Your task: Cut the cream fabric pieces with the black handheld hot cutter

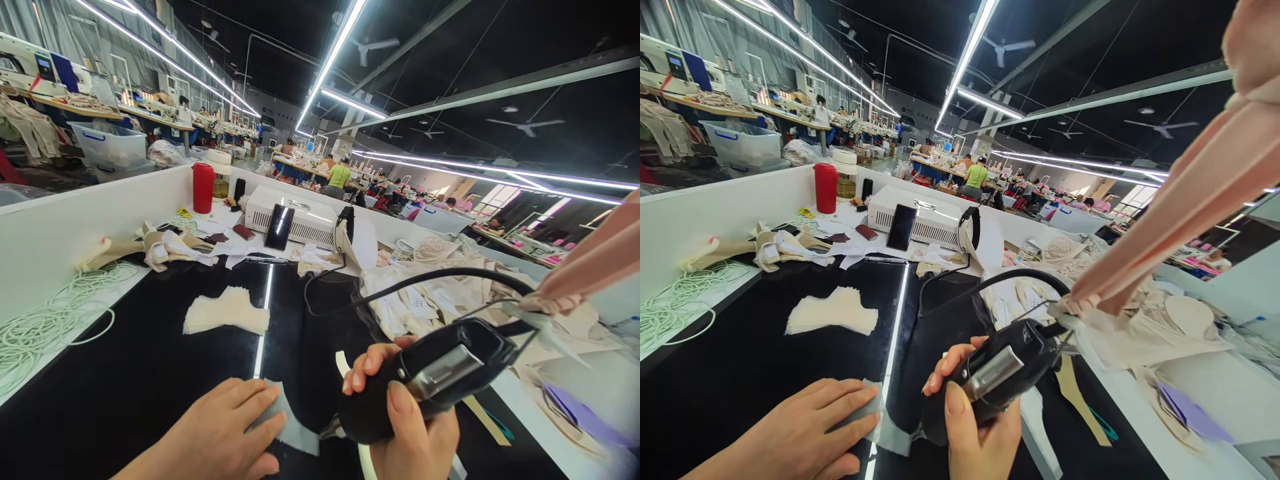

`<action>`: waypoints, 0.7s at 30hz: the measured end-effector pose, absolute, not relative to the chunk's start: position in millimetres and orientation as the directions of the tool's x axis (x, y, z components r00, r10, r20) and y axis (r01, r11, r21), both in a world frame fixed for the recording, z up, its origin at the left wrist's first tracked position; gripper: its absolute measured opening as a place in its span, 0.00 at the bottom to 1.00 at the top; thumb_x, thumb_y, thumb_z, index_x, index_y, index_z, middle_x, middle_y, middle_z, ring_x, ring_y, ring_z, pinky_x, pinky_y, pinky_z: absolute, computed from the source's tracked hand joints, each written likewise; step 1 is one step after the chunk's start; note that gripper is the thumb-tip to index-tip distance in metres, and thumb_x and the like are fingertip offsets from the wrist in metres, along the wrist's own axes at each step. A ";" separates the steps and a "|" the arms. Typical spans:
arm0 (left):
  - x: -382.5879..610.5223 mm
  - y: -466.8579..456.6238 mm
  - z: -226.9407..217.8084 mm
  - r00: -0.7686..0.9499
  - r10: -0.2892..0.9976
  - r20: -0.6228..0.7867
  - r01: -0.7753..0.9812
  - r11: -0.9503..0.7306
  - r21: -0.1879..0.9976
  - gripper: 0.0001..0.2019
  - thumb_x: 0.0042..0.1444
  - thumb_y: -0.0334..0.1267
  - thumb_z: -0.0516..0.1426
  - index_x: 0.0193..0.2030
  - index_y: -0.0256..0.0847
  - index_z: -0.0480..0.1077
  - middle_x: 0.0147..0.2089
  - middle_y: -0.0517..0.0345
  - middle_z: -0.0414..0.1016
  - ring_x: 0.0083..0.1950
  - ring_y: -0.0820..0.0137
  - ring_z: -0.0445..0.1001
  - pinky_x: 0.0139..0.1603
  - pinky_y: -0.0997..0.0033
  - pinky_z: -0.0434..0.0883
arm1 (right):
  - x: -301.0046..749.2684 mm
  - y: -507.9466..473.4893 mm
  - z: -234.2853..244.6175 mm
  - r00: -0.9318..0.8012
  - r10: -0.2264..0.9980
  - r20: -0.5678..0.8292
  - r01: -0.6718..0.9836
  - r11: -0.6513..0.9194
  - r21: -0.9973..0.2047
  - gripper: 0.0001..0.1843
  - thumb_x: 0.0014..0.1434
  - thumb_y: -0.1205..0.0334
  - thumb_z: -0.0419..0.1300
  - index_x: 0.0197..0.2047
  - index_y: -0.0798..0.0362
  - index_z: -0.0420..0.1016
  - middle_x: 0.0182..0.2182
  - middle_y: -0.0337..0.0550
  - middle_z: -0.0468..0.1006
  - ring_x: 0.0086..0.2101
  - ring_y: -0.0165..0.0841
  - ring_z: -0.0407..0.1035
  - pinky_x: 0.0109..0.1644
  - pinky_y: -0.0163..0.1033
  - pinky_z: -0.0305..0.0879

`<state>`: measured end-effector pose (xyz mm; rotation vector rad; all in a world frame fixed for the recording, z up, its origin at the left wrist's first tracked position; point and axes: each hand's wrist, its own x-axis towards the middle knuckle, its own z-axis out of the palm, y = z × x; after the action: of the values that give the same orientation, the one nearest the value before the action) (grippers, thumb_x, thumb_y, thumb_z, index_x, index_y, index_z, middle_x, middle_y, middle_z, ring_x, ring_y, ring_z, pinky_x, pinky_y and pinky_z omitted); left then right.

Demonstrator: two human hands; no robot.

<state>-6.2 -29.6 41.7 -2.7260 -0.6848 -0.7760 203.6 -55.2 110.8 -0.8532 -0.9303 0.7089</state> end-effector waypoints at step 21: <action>-5.7 -31.3 43.7 0.743 0.385 0.547 0.483 -0.875 -0.039 0.19 0.78 0.50 0.48 0.55 0.42 0.75 0.56 0.55 0.83 0.53 0.65 0.82 0.50 0.67 0.76 | 198.4 -64.5 110.5 0.402 0.827 0.393 -0.147 0.482 -0.864 0.16 0.64 0.49 0.67 0.52 0.40 0.70 0.32 0.32 0.73 0.28 0.30 0.69 0.32 0.38 0.70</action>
<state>-5.7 -31.3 43.7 -2.7635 -0.6948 -0.8092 198.4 -64.5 110.5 -0.8522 -0.9583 0.7200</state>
